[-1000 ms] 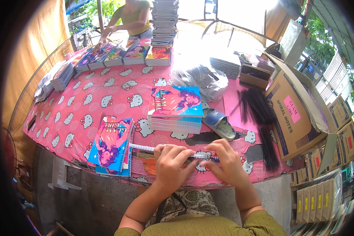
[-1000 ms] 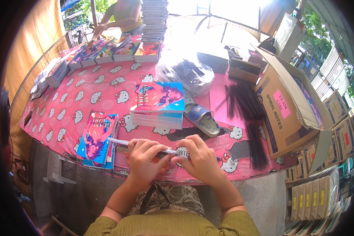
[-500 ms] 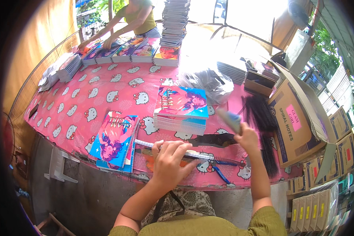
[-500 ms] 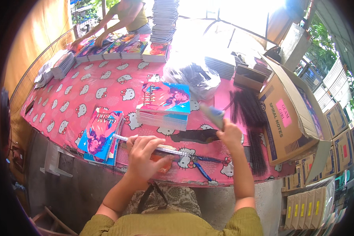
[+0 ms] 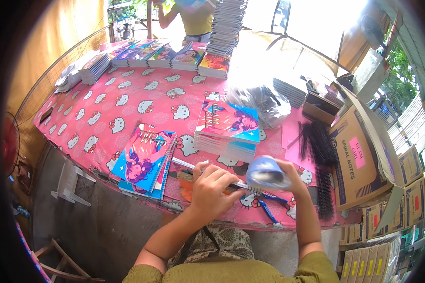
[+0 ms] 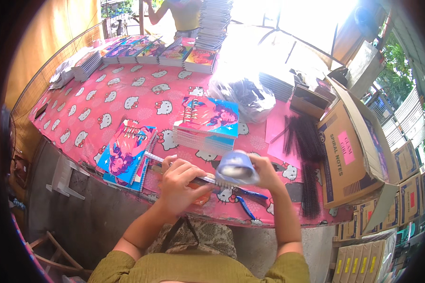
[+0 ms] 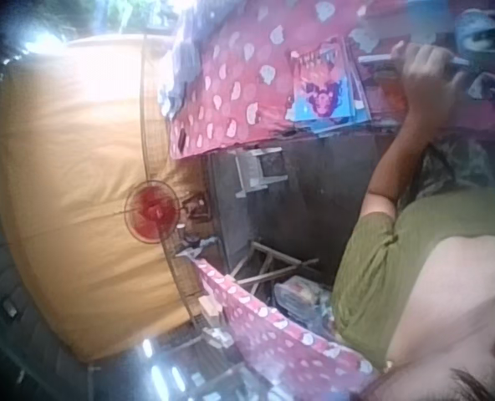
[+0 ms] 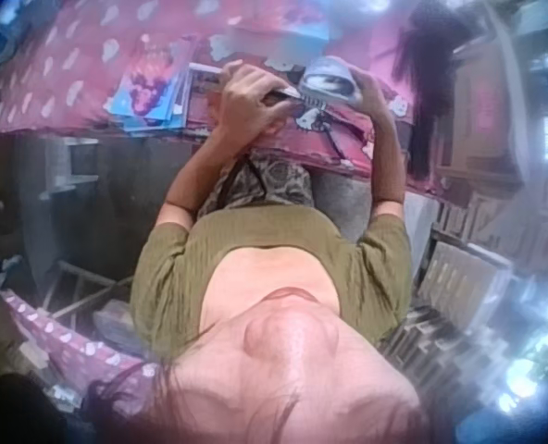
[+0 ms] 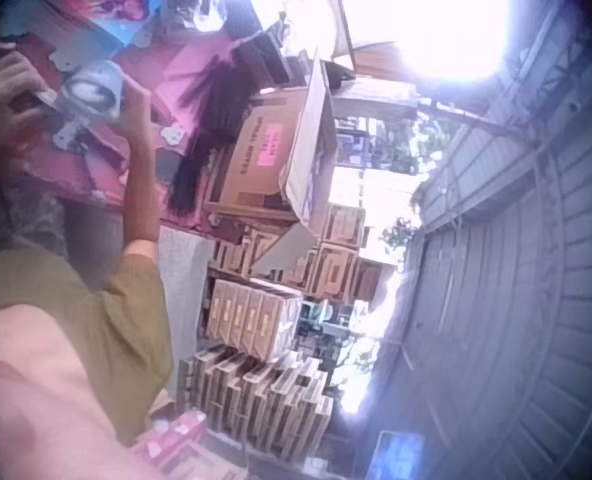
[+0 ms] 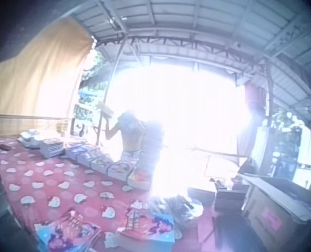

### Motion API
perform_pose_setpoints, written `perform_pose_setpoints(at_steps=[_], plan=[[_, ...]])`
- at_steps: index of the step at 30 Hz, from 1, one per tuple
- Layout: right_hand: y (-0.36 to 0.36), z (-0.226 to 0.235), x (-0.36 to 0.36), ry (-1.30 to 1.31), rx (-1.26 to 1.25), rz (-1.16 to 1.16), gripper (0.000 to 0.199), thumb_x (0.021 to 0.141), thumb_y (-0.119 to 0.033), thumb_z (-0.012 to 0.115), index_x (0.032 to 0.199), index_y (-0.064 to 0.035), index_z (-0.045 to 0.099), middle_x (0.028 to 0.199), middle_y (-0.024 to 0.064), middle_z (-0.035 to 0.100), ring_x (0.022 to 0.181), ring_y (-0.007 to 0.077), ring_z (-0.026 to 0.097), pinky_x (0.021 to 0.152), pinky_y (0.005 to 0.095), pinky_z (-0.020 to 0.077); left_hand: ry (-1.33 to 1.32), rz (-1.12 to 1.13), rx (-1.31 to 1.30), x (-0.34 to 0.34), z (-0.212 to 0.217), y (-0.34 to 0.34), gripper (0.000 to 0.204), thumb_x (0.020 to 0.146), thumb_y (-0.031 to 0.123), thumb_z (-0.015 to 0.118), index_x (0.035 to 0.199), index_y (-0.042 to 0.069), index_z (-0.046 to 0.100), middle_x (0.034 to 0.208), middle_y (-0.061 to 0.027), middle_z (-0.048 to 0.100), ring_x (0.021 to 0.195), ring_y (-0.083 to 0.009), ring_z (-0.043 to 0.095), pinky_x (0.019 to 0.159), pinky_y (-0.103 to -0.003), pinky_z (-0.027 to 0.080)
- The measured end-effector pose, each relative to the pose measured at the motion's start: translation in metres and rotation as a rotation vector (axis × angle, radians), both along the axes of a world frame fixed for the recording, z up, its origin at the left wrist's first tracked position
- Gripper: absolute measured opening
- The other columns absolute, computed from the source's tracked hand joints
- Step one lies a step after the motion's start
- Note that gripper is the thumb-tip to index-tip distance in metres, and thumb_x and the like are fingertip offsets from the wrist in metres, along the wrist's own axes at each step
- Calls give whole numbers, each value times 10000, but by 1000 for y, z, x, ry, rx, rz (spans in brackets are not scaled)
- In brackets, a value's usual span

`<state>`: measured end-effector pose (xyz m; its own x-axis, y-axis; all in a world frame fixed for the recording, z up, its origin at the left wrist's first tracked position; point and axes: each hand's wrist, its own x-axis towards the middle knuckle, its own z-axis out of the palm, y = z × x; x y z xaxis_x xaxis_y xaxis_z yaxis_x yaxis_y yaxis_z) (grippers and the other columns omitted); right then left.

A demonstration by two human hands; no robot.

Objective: The person inserts a black plastic spiral spine into the punched holes of several notebooks by hand, turning the spine to thread it through the pages.

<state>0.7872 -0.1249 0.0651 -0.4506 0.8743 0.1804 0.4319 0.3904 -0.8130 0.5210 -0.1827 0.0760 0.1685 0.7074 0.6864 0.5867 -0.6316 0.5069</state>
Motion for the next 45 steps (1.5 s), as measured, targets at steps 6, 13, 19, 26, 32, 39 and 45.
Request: perform_pose_setpoints(at_steps=[6, 13, 19, 26, 32, 39, 45], plan=[[5, -4, -17, 566, -181, 338, 335, 742, -78, 771, 1045, -1, 652, 930, 65, 695, 913, 106, 614, 833, 322, 530, -62, 31, -96, -1, 1, -3, 546, 669, 364, 820, 1124, 122, 639, 886, -2, 656, 951, -184, 589, 1027, -460, 259], [10, -14, -29, 428, -247, 42, 283, 748, -95, 761, 982, 8, 638, 867, 54, 668, 810, 148, 632, 757, 332, 524, 15, 119, -92, -35, 1, 2, 302, 683, 343, 819, 877, 146, 697, 985, -2, 659, 1209, -231, 502, 1076, -632, 83], [26, -3, -48, 133, 135, 120, 266, 829, -156, 730, 1014, 14, 642, 861, 65, 671, 762, 128, 638, 692, 286, 555, -15, 132, -106, -36, 1, 0, 314, 625, 241, 861, 872, 118, 709, 961, -12, 679, 1097, -234, 573, 1050, -475, 259], [18, -6, -67, 502, -243, 46, 307, 723, -19, 755, 1015, -7, 662, 883, 68, 692, 781, 109, 641, 687, 271, 527, -131, 228, -59, -53, 0, 2, 423, 594, 209, 883, 930, 58, 676, 1211, -134, 581, 1118, -302, 549, 946, -402, 447], [31, 0, -83, 385, -351, -1, 426, 676, -3, 763, 1083, 2, 639, 882, 29, 678, 816, 109, 630, 723, 280, 521, -306, 194, -112, -63, -2, 4, 422, 615, 166, 883, 949, 41, 659, 1194, -144, 582, 1112, -288, 564, 877, -383, 500], [40, 5, -104, 391, -266, 183, 381, 658, 23, 722, 1032, 6, 648, 914, 63, 678, 828, 136, 627, 743, 294, 513, -686, -14, -270, -71, -27, 9, 495, 723, 14, 801, 1155, 32, 559, 1130, -99, 601, 1033, -177, 600, 878, -304, 509], [49, -2, -118, 251, -146, 111, 404, 637, 29, 715, 1033, 23, 638, 938, 94, 680, 849, 167, 656, 705, 316, 539, -903, -98, -371, -78, -37, 12, 465, 784, -58, 735, 1200, -1, 535, 1102, -78, 616, 1018, -128, 602, 880, -287, 525]])
